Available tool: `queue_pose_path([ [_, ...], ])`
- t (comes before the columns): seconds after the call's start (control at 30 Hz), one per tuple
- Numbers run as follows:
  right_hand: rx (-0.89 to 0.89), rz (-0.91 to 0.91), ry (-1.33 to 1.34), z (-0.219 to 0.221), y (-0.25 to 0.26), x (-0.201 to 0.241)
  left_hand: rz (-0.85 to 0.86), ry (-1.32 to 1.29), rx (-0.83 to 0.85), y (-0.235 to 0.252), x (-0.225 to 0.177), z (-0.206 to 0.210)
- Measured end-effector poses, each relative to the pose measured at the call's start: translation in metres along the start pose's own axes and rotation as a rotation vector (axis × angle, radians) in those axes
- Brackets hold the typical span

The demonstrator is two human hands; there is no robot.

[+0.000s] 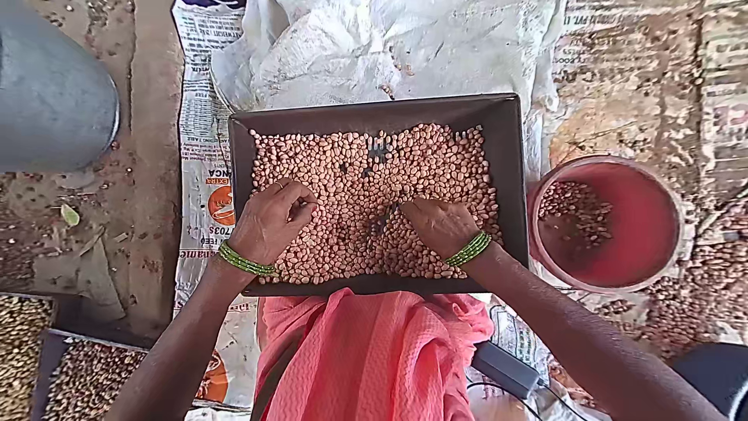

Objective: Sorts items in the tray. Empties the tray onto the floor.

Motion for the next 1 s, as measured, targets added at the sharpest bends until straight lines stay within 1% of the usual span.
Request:
queue_pose_path([
  [0.03,0.059,0.026,0.075,-0.001,0.002,-0.002,0.0,0.014,0.009,0.0,-0.001,-0.001],
  [0.07,0.121,0.069,0.218,-0.003,0.003,-0.006,0.003,0.027,0.024,0.0,-0.003,-0.002],
  [0.1,0.125,0.087,0.414,-0.008,0.004,-0.011,0.014,0.038,0.038,0.001,-0.006,-0.002],
  [0.17,0.052,0.063,0.865,-0.012,0.002,-0.017,0.062,-0.005,0.056,0.006,-0.019,0.0],
  [0.2,0.058,0.05,1.143,-0.007,0.002,-0.014,0.121,-0.056,0.051,0.008,-0.032,0.001],
  [0.23,0.095,0.031,1.423,-0.003,0.002,-0.008,0.2,-0.113,0.047,0.012,-0.047,0.0],
  [0.27,0.149,0.04,1.647,0.002,0.001,0.0,0.274,-0.16,0.055,0.015,-0.061,0.001],
  [0.3,0.192,0.068,1.784,0.009,0.0,0.006,0.317,-0.184,0.082,0.017,-0.071,0.002],
  [0.33,0.216,0.098,1.865,0.015,-0.001,0.009,0.324,-0.167,0.121,0.02,-0.075,0.005],
  [0.37,0.23,0.124,1.904,0.018,-0.003,0.011,0.298,-0.126,0.183,0.023,-0.073,0.012],
  [0.4,0.219,0.145,1.923,0.02,-0.006,0.01,0.251,-0.082,0.298,0.028,-0.067,0.023],
  [0.47,0.134,0.202,1.895,0.016,-0.017,0.004,0.164,-0.01,0.564,0.036,-0.049,0.053],
  [0.5,0.075,0.204,1.841,0.013,-0.02,0.0,0.149,0.026,0.626,0.041,-0.042,0.065],
  [0.53,0.021,0.19,1.76,0.01,-0.02,-0.003,0.152,0.038,0.637,0.049,-0.039,0.07],
  [0.57,-0.012,0.153,1.638,0.008,-0.019,-0.004,0.166,0.051,0.624,0.058,-0.039,0.073],
  [0.6,-0.032,0.099,1.461,0.007,-0.017,-0.002,0.198,0.056,0.596,0.069,-0.041,0.072],
  [0.67,-0.059,-0.043,1.049,0.005,-0.009,0.012,0.295,0.04,0.516,0.096,-0.047,0.067],
  [0.73,-0.047,-0.139,0.654,0.01,0.001,0.037,0.354,0.009,0.415,0.114,-0.053,0.057],
  [0.8,0.01,-0.187,0.335,0.013,0.01,0.062,0.371,-0.039,0.314,0.118,-0.06,0.036],
  [0.83,0.058,-0.203,0.234,0.015,0.013,0.069,0.394,-0.064,0.26,0.115,-0.063,0.023],
  [0.9,0.17,-0.206,0.14,0.015,0.02,0.075,0.445,-0.095,0.169,0.101,-0.063,-0.001],
  [1.0,0.161,-0.236,0.08,0.013,0.028,0.073,0.474,-0.117,0.092,0.075,-0.054,-0.026],
])
Point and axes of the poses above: each hand's wrist, its own y-axis towards the middle knuckle, its own z-axis out of the palm, x = y × z, the point moved 6 cm from there along y, towards the middle knuckle, and after that the axes turned 14 degrees about x, right-handed, at the moved point
